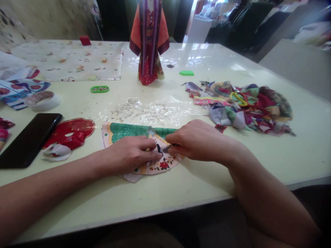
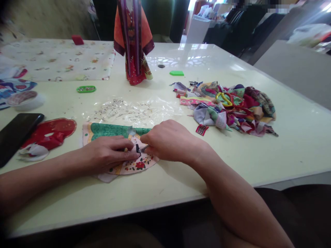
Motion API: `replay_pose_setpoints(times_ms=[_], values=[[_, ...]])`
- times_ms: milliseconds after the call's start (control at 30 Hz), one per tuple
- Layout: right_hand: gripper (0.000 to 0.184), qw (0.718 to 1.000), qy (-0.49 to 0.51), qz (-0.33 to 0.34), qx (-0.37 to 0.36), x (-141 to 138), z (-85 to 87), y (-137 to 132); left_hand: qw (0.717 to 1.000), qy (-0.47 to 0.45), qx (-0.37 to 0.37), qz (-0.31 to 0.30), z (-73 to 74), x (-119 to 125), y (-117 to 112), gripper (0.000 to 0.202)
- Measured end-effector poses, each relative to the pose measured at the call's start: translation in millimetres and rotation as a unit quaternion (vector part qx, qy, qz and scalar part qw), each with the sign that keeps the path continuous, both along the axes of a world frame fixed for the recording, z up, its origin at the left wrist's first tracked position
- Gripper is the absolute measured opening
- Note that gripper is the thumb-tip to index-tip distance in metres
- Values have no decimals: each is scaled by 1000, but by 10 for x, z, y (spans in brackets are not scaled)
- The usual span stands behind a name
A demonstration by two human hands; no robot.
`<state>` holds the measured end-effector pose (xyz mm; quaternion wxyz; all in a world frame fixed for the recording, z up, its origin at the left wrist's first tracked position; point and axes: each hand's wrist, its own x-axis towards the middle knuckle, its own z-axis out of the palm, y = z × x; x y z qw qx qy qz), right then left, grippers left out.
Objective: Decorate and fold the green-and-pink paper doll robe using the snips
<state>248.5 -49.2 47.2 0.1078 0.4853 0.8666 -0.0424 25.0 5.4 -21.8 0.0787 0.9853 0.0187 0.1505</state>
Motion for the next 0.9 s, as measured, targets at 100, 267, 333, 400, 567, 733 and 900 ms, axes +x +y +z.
replay_pose_setpoints(times_ms=[100, 267, 333, 400, 567, 733, 900], values=[[18, 1000, 0, 4, 2, 7, -7, 2, 1000, 2, 4, -1, -7, -7, 3, 24], [25, 1000, -4, -7, 14, 29, -15, 11, 1000, -5, 3, -4, -13, -8, 3, 25], [25, 1000, 2, -5, 14, 40, -13, 14, 1000, 0, 2, -1, -6, -5, 0, 25], [23, 1000, 11, 3, 6, 47, -10, 13, 1000, 8, 2, 3, 5, -2, -4, 25], [19, 1000, 19, 13, -8, 34, -18, 3, 1000, 2, -2, 0, 14, 0, -4, 23], [22, 999, 30, 7, -17, 49, 5, 19, 1000, 14, -4, -2, 13, 1, 2, 23], [27, 999, 47, -8, -1, 141, -25, 75, 999, 43, 24, 16, 97, -11, -33, 25]])
